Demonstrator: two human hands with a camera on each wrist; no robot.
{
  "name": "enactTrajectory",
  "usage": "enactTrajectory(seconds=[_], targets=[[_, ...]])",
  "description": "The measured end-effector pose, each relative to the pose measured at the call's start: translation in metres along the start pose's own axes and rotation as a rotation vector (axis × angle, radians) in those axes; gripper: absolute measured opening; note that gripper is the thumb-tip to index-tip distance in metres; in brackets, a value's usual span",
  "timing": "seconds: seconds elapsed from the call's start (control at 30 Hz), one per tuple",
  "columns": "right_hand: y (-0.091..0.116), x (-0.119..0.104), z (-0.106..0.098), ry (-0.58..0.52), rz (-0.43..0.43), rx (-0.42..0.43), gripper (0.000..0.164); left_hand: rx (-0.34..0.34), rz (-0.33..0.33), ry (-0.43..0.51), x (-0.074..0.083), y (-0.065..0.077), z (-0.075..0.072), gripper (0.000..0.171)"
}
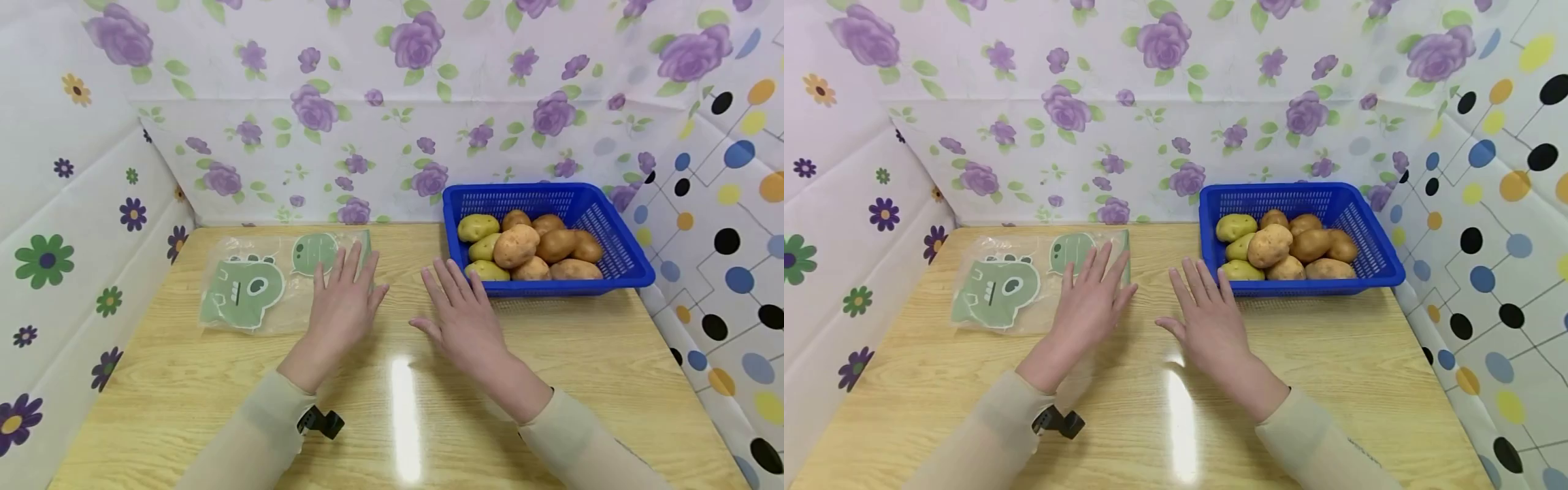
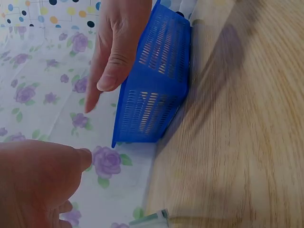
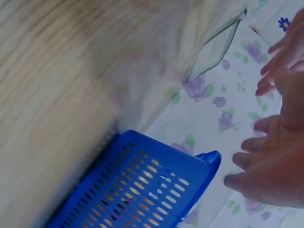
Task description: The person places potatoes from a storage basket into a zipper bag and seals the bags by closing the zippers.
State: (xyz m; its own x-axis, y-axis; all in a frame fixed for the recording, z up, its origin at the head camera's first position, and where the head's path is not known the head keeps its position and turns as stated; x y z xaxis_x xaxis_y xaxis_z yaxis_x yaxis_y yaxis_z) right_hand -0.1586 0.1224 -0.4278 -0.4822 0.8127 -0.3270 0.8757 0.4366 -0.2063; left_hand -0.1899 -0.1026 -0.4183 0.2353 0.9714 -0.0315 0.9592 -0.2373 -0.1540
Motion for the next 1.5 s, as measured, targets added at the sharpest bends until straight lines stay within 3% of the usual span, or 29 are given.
enactTrajectory(seconds=[0.47, 0.7, 1.3, 1.5], targets=[[-0.017, -0.010, 0.019, 0.023, -0.063, -0.010, 0.083, -0.022, -0.077, 0.044, -0.016, -0.012, 0.011, 0.069], [-0.027, -0.009, 0.029, 0.016, -0.045, -0.048, 0.081, -0.046, -0.107, 0.048, -0.022, -0.015, 0.015, 0.070], [-0.055, -0.002, 0.050, -0.055, 0.043, -0.169, 0.074, -0.026, -0.141, 0.061, -0.025, -0.024, 0.025, 0.067], [-0.061, 0.000, 0.057, -0.062, 0.054, -0.167, 0.072, -0.043, -0.154, 0.051, -0.025, -0.025, 0.027, 0.067]])
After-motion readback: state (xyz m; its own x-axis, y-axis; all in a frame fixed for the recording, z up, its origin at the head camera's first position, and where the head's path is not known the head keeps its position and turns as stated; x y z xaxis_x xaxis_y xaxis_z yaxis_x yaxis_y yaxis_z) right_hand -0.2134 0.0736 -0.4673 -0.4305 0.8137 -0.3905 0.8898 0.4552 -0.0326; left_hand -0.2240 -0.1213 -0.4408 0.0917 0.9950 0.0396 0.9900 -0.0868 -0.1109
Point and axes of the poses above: each hand's wrist, its own y-axis away from the middle knuckle, its own z-axis out of the palm, x = y × z, the point moved 2 cm from there along -y, towards the middle knuckle, and after that the axes turned 15 degrees about -y, right-handed, at the moved point
